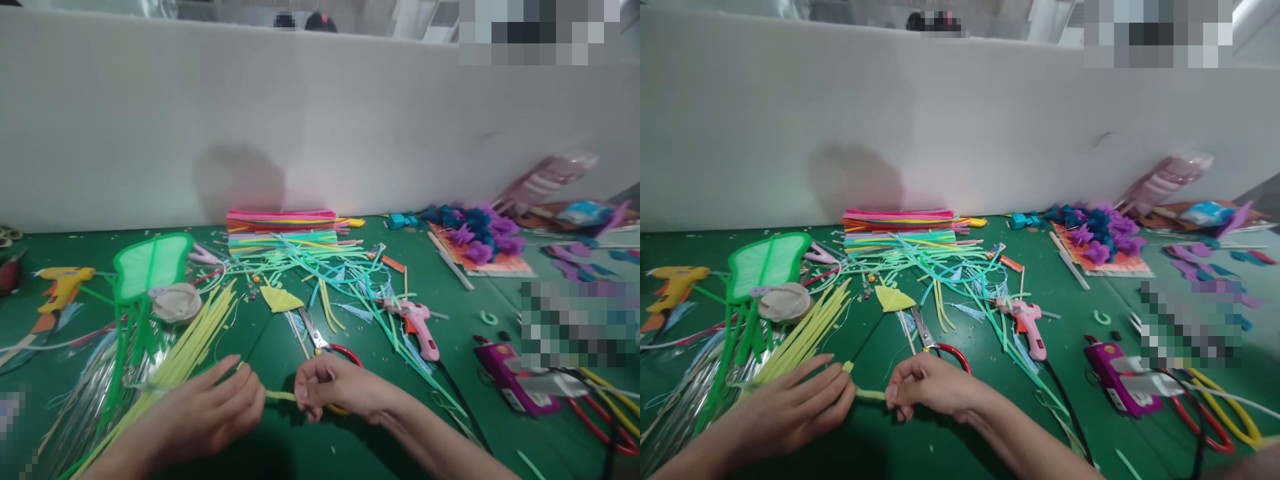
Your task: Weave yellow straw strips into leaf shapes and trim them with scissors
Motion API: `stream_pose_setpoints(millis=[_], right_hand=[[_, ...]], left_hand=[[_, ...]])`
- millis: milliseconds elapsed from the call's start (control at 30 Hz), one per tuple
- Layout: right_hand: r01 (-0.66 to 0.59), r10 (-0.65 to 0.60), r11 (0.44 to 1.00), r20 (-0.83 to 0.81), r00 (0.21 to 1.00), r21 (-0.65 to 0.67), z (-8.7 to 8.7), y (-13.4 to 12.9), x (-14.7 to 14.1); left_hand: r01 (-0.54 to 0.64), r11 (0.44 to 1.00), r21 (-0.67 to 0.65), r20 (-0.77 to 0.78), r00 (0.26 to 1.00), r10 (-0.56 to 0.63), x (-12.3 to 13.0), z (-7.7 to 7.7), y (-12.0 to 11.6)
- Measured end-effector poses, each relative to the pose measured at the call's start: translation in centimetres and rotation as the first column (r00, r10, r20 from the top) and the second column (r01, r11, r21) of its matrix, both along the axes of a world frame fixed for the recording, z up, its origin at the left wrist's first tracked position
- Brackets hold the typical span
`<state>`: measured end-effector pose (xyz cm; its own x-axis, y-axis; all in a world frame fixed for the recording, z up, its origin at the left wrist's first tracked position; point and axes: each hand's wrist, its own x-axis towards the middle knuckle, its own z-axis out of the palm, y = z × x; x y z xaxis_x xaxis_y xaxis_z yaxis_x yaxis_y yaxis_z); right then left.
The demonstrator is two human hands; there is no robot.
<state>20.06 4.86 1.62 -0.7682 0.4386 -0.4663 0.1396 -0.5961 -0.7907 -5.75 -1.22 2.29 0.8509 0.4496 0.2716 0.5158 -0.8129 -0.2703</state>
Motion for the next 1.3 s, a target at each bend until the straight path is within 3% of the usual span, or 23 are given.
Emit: stream_pose_setpoints(millis=[100, 167, 233, 300, 333, 400, 500, 633, 800, 867, 967, 1100, 1300], right_hand=[[0.115, -0.120, 0.988, 0.045, 0.992, 0.103, 0.0, 0.9, 2.1], [0.257, -0.303, 0.922, 0.125, 0.945, 0.289, -0.5, 1.6, 3.4], [0.301, -0.507, 0.757, 0.231, 0.830, 0.580, -1.4, 2.3, 3.9], [0.222, -0.671, 0.558, 0.277, 0.688, 0.800, -2.5, 2.8, 3.8], [0.163, -0.718, 0.491, 0.292, 0.632, 0.856, -3.1, 2.9, 3.5], [0.049, -0.768, 0.417, 0.323, 0.554, 0.908, -4.1, 3.1, 2.9], [-0.124, -0.782, 0.381, 0.391, 0.485, 0.916, -5.0, 3.4, 2.4], [-0.318, -0.795, 0.335, 0.447, 0.410, 0.887, -4.3, 3.2, 3.1], [-0.201, -0.884, 0.258, 0.315, 0.346, 0.945, -2.3, 2.1, 4.8], [-0.147, -0.890, 0.247, 0.284, 0.356, 0.958, -1.9, 1.5, 4.9], [-0.092, -0.867, 0.259, 0.274, 0.416, 0.961, -1.9, 0.6, 4.3], [-0.064, -0.830, 0.291, 0.285, 0.480, 0.955, -2.1, -0.2, 3.2], [-0.100, -0.804, 0.299, 0.307, 0.510, 0.949, -2.1, -0.5, 2.8]], left_hand=[[-0.166, 0.986, 0.004, 0.050, 0.985, 0.165, -3.5, 0.2, 0.9], [-0.366, 0.930, 0.039, 0.133, 0.924, 0.358, -5.7, 0.0, 1.4], [-0.547, 0.837, -0.004, 0.190, 0.822, 0.537, -6.9, -0.5, 1.7], [-0.567, 0.823, -0.044, 0.147, 0.811, 0.567, -7.0, -1.4, 1.7], [-0.569, 0.819, -0.067, 0.137, 0.808, 0.573, -6.8, -1.9, 1.6], [-0.594, 0.800, -0.090, 0.145, 0.787, 0.600, -5.9, -2.9, 1.4], [-0.640, 0.754, -0.149, 0.096, 0.749, 0.655, -5.0, -3.9, 1.2], [-0.714, 0.666, -0.216, 0.012, 0.680, 0.733, -5.0, -4.8, 1.3], [-0.769, 0.587, -0.253, -0.065, 0.619, 0.783, -5.1, -5.1, 1.6], [-0.798, 0.546, -0.256, -0.100, 0.583, 0.806, -4.9, -4.8, 1.8], [-0.830, 0.499, -0.250, -0.114, 0.537, 0.836, -4.5, -4.3, 2.2], [-0.824, 0.503, -0.262, -0.107, 0.543, 0.833, -4.0, -3.8, 2.6], [-0.829, 0.461, -0.316, -0.084, 0.508, 0.857, -4.0, -3.1, 3.0]])
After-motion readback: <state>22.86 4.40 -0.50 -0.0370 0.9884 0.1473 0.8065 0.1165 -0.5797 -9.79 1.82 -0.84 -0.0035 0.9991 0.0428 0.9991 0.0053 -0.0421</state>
